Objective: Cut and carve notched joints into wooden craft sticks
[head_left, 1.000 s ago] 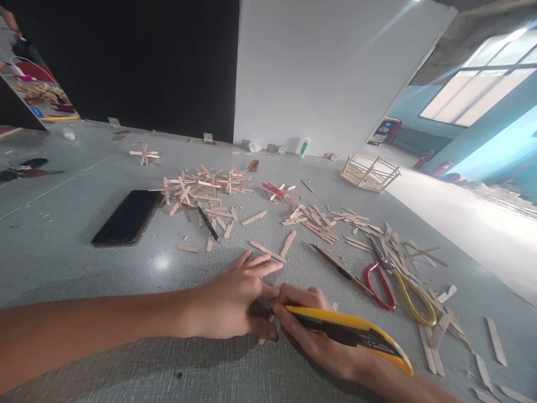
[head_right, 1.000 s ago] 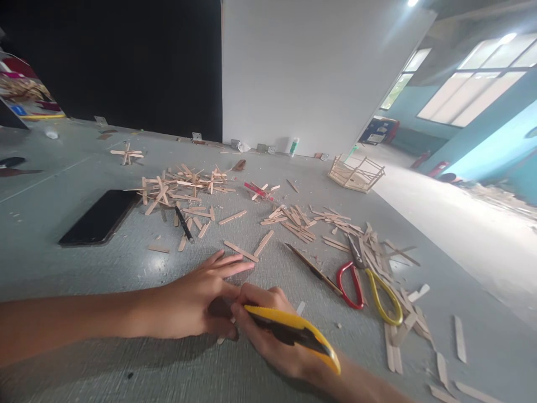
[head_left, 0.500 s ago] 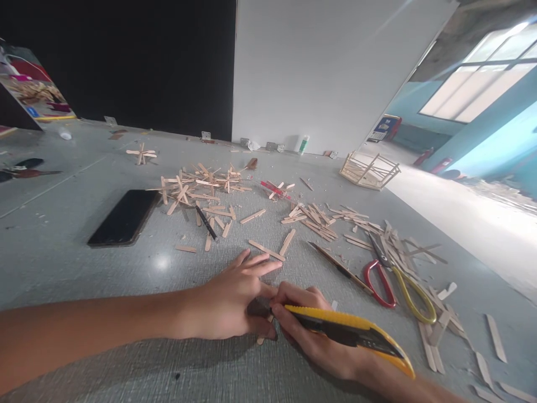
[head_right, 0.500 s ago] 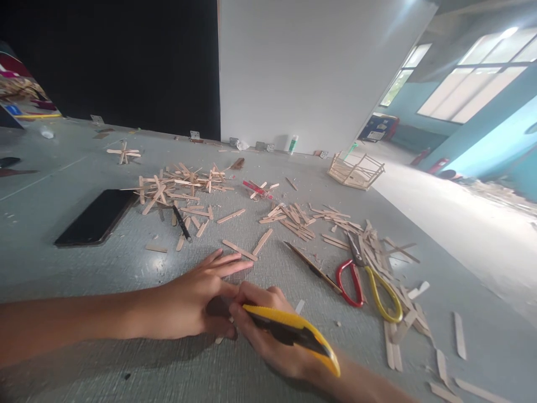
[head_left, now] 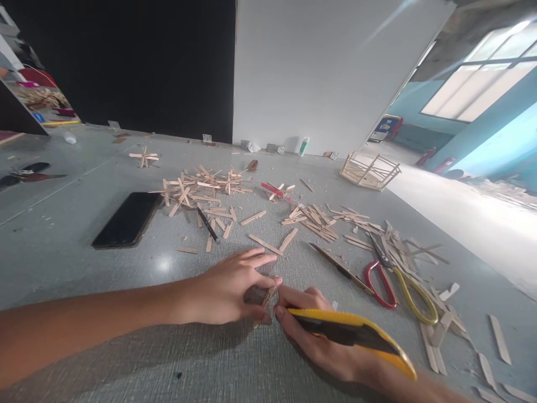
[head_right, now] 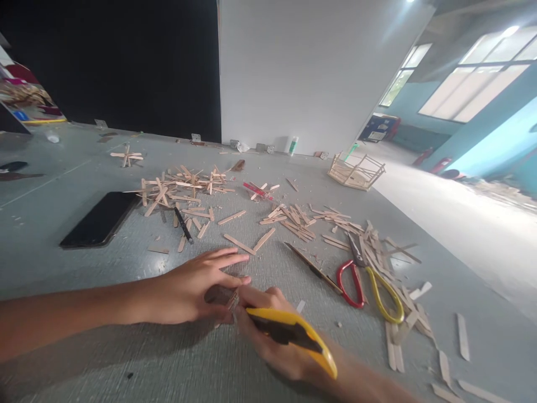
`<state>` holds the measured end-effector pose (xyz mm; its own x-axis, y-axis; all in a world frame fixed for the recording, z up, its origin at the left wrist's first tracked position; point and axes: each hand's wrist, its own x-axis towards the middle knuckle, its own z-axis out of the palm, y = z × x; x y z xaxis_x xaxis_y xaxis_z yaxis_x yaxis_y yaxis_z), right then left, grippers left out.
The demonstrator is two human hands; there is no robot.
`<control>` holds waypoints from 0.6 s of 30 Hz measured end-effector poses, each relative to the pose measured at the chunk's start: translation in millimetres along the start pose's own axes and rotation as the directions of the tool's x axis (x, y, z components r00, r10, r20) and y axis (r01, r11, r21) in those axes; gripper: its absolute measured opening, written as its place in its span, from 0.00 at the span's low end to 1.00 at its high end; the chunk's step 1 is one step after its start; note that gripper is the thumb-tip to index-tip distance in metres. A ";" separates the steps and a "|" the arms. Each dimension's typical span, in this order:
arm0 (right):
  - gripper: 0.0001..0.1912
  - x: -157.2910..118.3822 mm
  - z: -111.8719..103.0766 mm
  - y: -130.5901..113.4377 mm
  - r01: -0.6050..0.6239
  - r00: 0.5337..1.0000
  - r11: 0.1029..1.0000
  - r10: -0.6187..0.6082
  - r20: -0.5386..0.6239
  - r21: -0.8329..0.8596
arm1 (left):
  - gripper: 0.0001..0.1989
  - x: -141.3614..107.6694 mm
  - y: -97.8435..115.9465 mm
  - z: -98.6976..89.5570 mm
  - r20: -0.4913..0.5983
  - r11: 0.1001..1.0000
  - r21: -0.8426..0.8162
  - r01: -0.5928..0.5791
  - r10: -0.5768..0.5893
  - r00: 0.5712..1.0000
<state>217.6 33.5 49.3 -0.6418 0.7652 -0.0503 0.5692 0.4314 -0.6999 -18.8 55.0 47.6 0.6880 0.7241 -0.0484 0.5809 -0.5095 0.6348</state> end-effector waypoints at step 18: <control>0.19 -1.3 -1.9 3.3 -0.106 0.994 0.979 0.101 0.035 0.176 | 0.14 -4.9 10.0 -2.7 -0.140 0.999 -0.031 0.036 -0.040 0.989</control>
<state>221.3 34.8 48.4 -0.5987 0.7875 -0.1460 0.5347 0.2573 -0.8049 -17.5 47.7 56.2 0.5964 0.8020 0.0341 0.5916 -0.4679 0.6566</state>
